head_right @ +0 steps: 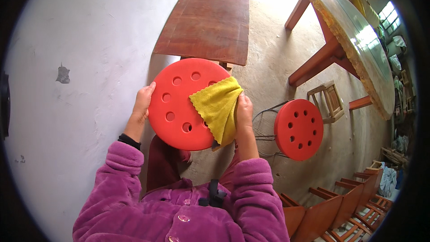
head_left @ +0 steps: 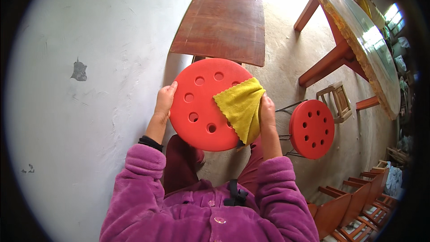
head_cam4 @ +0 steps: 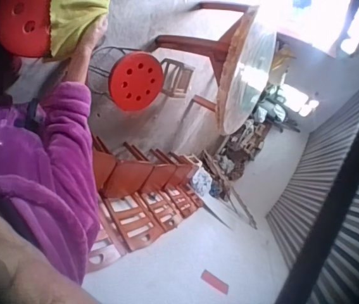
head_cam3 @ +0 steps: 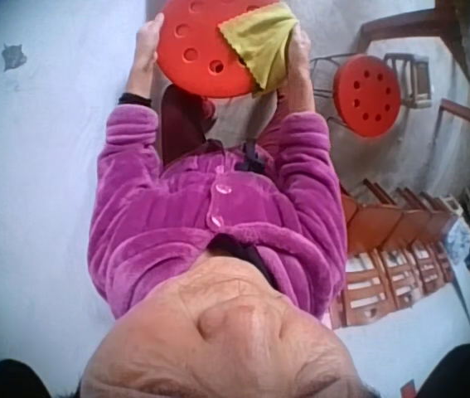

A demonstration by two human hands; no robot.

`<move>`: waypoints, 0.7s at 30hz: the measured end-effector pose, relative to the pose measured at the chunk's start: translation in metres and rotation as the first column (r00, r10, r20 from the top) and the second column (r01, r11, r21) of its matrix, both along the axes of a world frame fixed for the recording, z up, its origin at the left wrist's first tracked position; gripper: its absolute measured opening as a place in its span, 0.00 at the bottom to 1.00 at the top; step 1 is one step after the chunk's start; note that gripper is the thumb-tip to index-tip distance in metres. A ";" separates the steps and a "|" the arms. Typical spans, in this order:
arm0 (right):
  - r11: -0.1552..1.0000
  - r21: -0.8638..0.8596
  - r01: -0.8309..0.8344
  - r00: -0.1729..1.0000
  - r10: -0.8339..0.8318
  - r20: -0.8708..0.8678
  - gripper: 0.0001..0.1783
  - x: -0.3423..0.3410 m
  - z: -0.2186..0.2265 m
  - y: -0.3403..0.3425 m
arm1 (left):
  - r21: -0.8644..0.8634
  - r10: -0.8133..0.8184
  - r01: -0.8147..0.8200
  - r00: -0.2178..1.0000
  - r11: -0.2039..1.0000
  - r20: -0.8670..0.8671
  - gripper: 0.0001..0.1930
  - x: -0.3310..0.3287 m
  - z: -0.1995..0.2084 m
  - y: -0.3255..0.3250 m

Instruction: The person wipes the metal frame and red plastic seat of a stool with a yellow cloth. They then walk outside, dip the cloth into a bucket of water, wring it out, and return inside to wipe another red stool.

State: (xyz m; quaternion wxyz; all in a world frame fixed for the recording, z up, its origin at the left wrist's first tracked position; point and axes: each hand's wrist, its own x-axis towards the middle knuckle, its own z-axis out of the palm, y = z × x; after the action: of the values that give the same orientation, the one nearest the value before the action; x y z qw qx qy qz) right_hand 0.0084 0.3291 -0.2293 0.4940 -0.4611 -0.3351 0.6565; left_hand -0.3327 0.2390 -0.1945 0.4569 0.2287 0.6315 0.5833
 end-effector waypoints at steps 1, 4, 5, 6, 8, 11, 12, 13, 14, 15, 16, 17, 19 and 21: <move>0.999 0.039 -0.033 0.999 0.035 -0.028 0.21 0.003 0.018 -0.001 | -0.008 -0.035 0.035 0.999 0.999 -0.008 0.20 -0.001 0.018 -0.001; 0.998 0.042 -0.040 0.999 0.041 -0.025 0.21 0.008 0.070 -0.007 | 0.084 -0.116 0.112 0.992 0.990 0.043 0.21 0.005 0.070 -0.009; 0.997 0.069 -0.045 0.998 0.048 -0.045 0.21 0.009 0.087 -0.011 | 0.095 -0.131 0.129 0.991 0.987 0.010 0.21 0.007 0.086 -0.012; 0.997 0.063 -0.044 0.997 0.048 -0.059 0.21 0.011 0.102 -0.015 | 0.115 -0.149 0.150 0.989 0.982 -0.011 0.21 0.008 0.103 -0.016; 0.987 0.138 -0.087 0.994 0.096 -0.059 0.22 0.020 0.133 -0.024 | 0.116 -0.191 0.199 0.979 0.973 -0.077 0.21 0.011 0.135 -0.020; 0.999 0.049 -0.024 0.999 0.026 -0.043 0.24 0.026 0.175 -0.034 | 0.191 -0.228 0.239 0.971 0.952 -0.078 0.22 0.022 0.181 -0.037; 0.998 0.039 -0.046 0.998 0.047 -0.034 0.25 0.033 0.191 -0.041 | 0.199 -0.251 0.265 0.964 0.944 -0.092 0.22 0.026 0.197 -0.045; 0.988 0.127 -0.093 0.994 0.099 -0.037 0.24 0.045 0.207 -0.055 | 0.222 -0.279 0.297 0.954 0.929 -0.110 0.21 0.031 0.214 -0.051; 0.982 0.153 -0.110 0.989 0.124 -0.085 0.23 0.051 0.224 -0.064 | 0.276 -0.265 0.282 0.959 0.919 -0.100 0.21 0.039 0.228 -0.055; 0.966 0.209 -0.150 0.972 0.183 -0.149 0.23 0.054 0.240 -0.073 | 0.293 -0.238 0.266 0.963 0.918 -0.130 0.21 0.047 0.241 -0.061; 0.974 0.199 -0.112 0.982 0.138 -0.125 0.23 0.059 0.256 -0.084 | 0.320 -0.214 0.256 0.963 0.912 -0.163 0.21 0.054 0.255 -0.067; 0.958 0.265 -0.107 0.983 0.142 -0.117 0.24 0.060 0.270 -0.096 | 0.353 -0.193 0.253 0.961 0.901 -0.196 0.21 0.058 0.268 -0.072; 0.930 0.360 -0.075 0.987 0.120 -0.105 0.24 0.068 0.295 -0.122 | 0.392 -0.199 0.295 0.943 0.871 -0.267 0.22 0.067 0.294 -0.084; 0.824 0.560 -0.085 0.995 0.103 -0.001 0.24 0.077 0.312 -0.152 | 0.411 -0.194 0.335 0.918 0.848 -0.347 0.23 0.078 0.315 -0.098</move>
State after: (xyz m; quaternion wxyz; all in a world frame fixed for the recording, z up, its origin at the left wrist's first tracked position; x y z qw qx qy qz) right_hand 0.0855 0.1775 0.0830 0.5795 -0.2689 -0.5268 0.5606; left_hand -0.2546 0.1413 0.1202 0.3673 0.5001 0.4966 0.6070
